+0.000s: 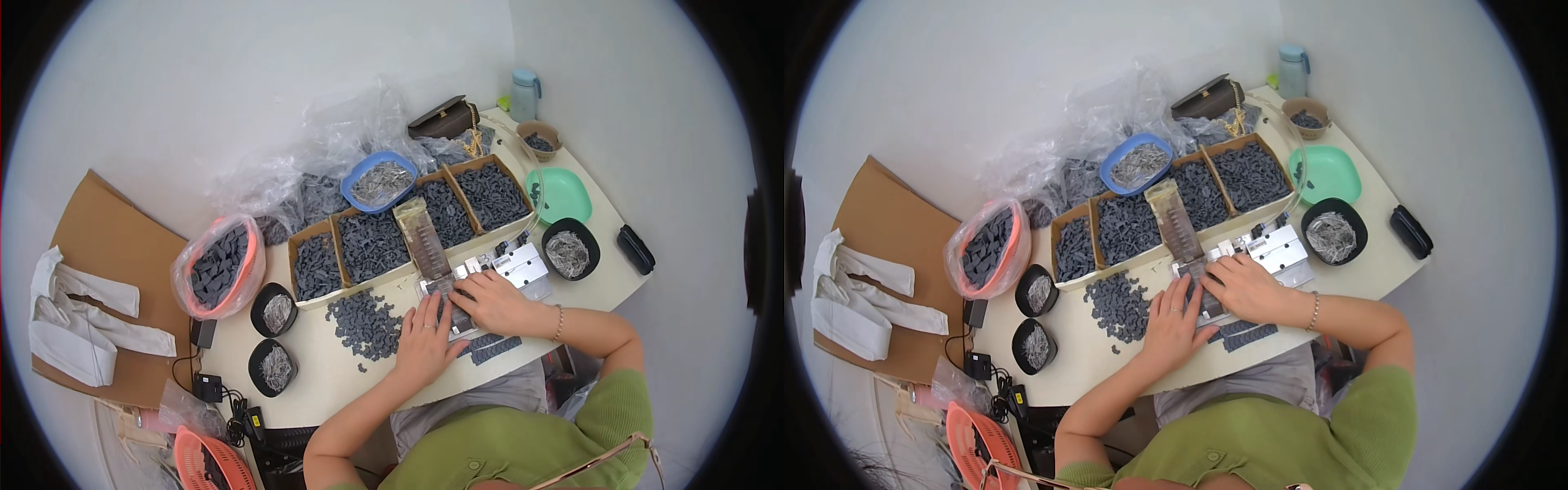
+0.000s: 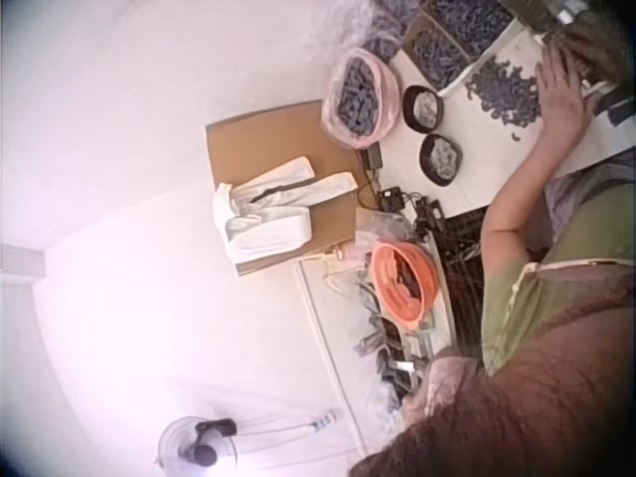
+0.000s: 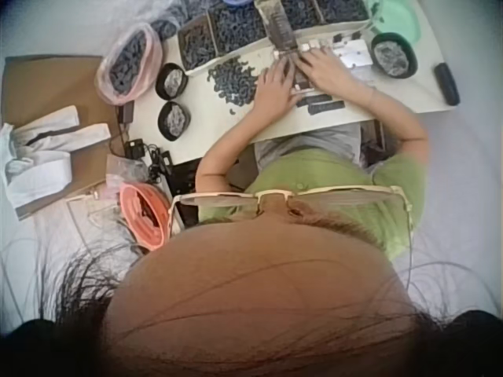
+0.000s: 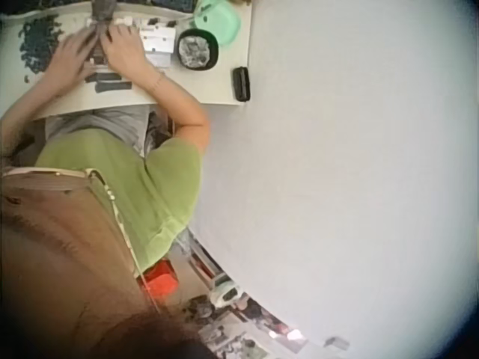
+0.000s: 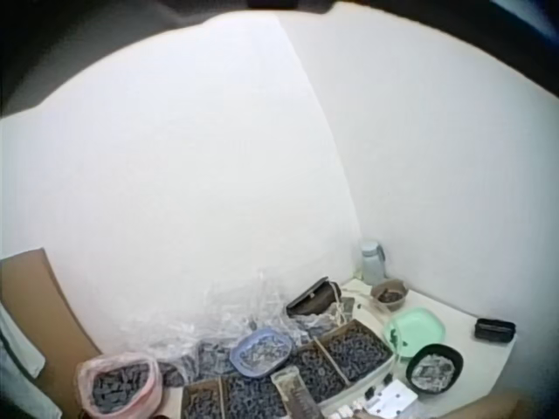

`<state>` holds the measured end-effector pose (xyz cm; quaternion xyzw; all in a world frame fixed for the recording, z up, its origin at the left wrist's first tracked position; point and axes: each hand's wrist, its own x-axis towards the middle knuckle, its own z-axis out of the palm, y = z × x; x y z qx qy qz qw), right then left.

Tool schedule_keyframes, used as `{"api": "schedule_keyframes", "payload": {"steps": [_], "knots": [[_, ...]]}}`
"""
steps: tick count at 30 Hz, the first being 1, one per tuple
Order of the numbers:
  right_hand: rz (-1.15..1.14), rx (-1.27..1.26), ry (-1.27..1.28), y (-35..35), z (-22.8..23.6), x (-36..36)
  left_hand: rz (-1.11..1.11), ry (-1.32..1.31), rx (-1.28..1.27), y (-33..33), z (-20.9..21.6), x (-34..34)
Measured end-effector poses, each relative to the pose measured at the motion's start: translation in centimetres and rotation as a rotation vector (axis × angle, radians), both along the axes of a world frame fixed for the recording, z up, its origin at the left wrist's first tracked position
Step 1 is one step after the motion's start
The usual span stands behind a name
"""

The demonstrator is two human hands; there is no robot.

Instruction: The person assembles small grey components into metal housings and places finished units into trays.

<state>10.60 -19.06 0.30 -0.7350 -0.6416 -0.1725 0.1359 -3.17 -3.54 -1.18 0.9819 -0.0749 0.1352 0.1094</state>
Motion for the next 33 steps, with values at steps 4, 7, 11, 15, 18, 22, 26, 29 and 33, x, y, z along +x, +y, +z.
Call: {"api": "schedule_keyframes", "payload": {"steps": [4, 7, 11, 15, 18, 22, 26, 29, 33], "knots": [[-0.004, 0.003, 0.101, 0.0, -0.1, 0.2, -0.009, 0.012, -0.077, 0.1, 0.6, -0.7], [-0.009, -0.008, 0.105, -0.1, 0.2, 0.2, 0.043, -0.009, -0.112, 0.9, 0.3, -0.4], [0.012, 0.016, 0.032, -0.8, 0.1, -0.8, 0.072, -0.024, -0.141, 1.6, 0.3, -0.6], [0.015, 0.006, 0.030, -1.2, 0.1, -1.4, 0.051, -0.044, -0.162, 1.6, 0.2, -0.5], [0.017, 0.040, 0.074, -1.0, 0.4, -1.0, 0.024, -0.050, -0.174, 1.4, -0.1, -0.5], [-0.009, 0.059, 0.193, 0.2, 1.1, 1.3, 0.021, -0.060, -0.195, 1.0, 0.0, -0.3], [-0.102, 0.199, 0.230, 3.8, 2.3, 4.8, 0.001, -0.123, -0.153, 1.4, -1.1, -0.4], [-0.106, 0.414, 0.304, 7.6, 2.3, 7.6, -0.046, -0.145, -0.022, 1.2, -1.5, -0.4], [-0.084, 0.491, 0.675, 9.4, 3.8, 7.3, 0.053, -0.098, -0.065, 1.2, -0.5, 0.4]]}}
